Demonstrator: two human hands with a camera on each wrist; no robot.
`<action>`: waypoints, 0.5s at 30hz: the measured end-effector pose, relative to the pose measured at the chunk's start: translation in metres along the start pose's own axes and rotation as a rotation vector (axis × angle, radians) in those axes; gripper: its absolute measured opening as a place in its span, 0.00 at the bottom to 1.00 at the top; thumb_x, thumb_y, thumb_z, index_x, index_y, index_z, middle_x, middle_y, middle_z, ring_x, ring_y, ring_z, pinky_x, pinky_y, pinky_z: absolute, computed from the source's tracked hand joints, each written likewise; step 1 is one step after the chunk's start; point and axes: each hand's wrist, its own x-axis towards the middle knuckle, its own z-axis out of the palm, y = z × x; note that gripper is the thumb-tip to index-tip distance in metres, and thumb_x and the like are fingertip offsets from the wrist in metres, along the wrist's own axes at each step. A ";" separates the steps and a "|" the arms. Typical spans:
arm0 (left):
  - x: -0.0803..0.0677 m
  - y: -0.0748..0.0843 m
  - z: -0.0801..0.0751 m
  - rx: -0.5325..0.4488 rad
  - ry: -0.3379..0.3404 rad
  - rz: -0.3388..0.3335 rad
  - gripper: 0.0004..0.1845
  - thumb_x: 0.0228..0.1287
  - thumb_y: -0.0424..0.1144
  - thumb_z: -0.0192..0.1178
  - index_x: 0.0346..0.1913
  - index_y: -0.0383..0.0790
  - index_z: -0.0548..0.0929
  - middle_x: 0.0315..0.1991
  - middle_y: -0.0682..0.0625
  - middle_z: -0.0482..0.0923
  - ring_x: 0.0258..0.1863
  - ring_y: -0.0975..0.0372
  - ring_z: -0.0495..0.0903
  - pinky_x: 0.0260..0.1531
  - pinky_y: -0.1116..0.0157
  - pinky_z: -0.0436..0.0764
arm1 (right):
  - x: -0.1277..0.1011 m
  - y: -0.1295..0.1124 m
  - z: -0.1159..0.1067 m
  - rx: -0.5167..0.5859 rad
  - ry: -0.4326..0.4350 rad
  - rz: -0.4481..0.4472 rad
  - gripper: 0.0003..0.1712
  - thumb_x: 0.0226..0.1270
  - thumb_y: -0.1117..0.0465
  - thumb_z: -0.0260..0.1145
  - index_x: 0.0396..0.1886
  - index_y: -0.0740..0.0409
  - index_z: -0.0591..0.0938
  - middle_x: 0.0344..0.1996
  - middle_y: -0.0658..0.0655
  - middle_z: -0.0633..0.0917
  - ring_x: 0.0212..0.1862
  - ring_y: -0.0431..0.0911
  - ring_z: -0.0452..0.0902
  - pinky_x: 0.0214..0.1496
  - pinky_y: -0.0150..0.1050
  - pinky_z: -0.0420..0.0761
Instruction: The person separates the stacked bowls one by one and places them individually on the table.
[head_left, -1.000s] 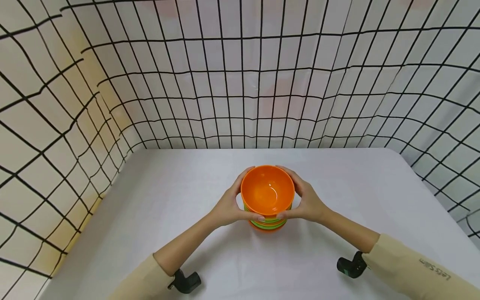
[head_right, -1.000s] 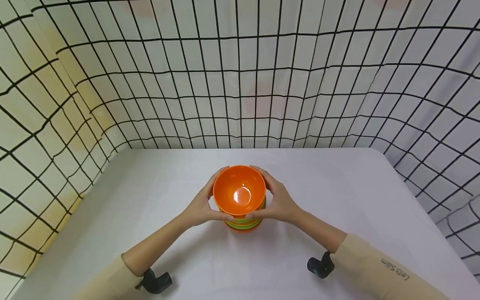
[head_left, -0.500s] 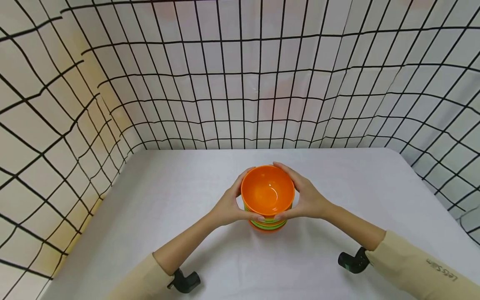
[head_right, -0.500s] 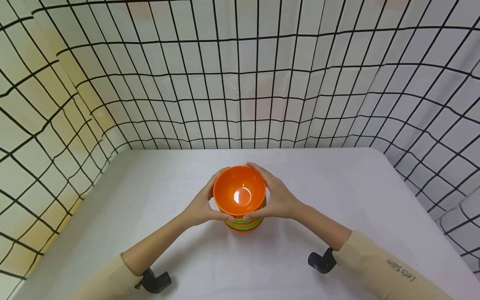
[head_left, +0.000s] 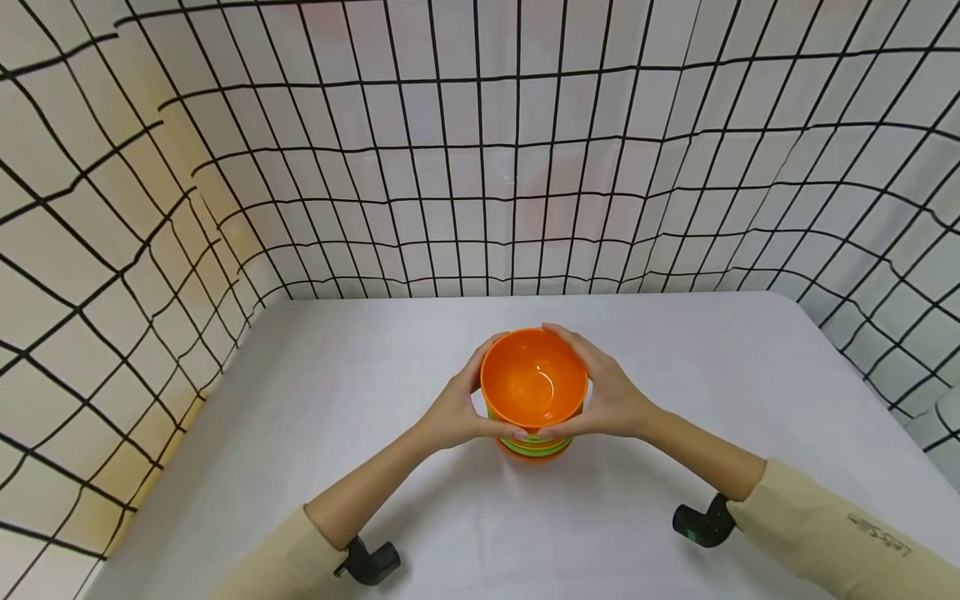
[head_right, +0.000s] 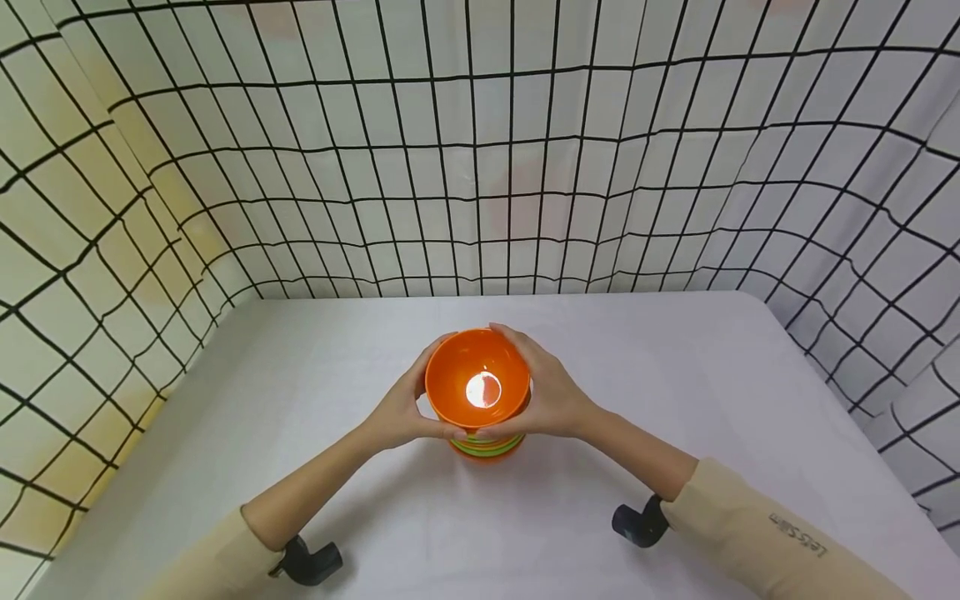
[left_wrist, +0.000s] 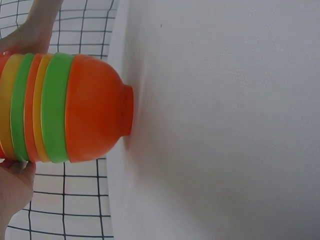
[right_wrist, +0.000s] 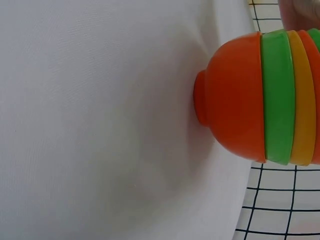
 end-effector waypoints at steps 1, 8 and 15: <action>0.000 0.000 0.000 0.004 -0.003 0.005 0.55 0.38 0.42 0.77 0.70 0.58 0.53 0.64 0.59 0.63 0.61 0.63 0.66 0.61 0.57 0.69 | 0.000 -0.004 -0.001 -0.003 0.005 -0.004 0.61 0.28 0.65 0.82 0.65 0.71 0.59 0.58 0.66 0.71 0.56 0.55 0.70 0.54 0.49 0.78; 0.000 0.001 -0.002 0.015 -0.008 0.007 0.56 0.39 0.40 0.77 0.70 0.59 0.52 0.63 0.60 0.64 0.61 0.63 0.67 0.60 0.61 0.71 | 0.001 -0.014 -0.001 -0.006 0.034 -0.012 0.59 0.28 0.66 0.82 0.64 0.73 0.60 0.57 0.67 0.72 0.56 0.55 0.71 0.55 0.50 0.77; 0.000 0.001 -0.002 0.029 -0.017 0.022 0.55 0.38 0.46 0.77 0.70 0.57 0.53 0.63 0.59 0.65 0.61 0.64 0.66 0.60 0.61 0.70 | 0.000 0.002 -0.001 -0.005 0.027 -0.005 0.60 0.31 0.62 0.82 0.67 0.65 0.60 0.58 0.61 0.72 0.57 0.51 0.71 0.55 0.47 0.78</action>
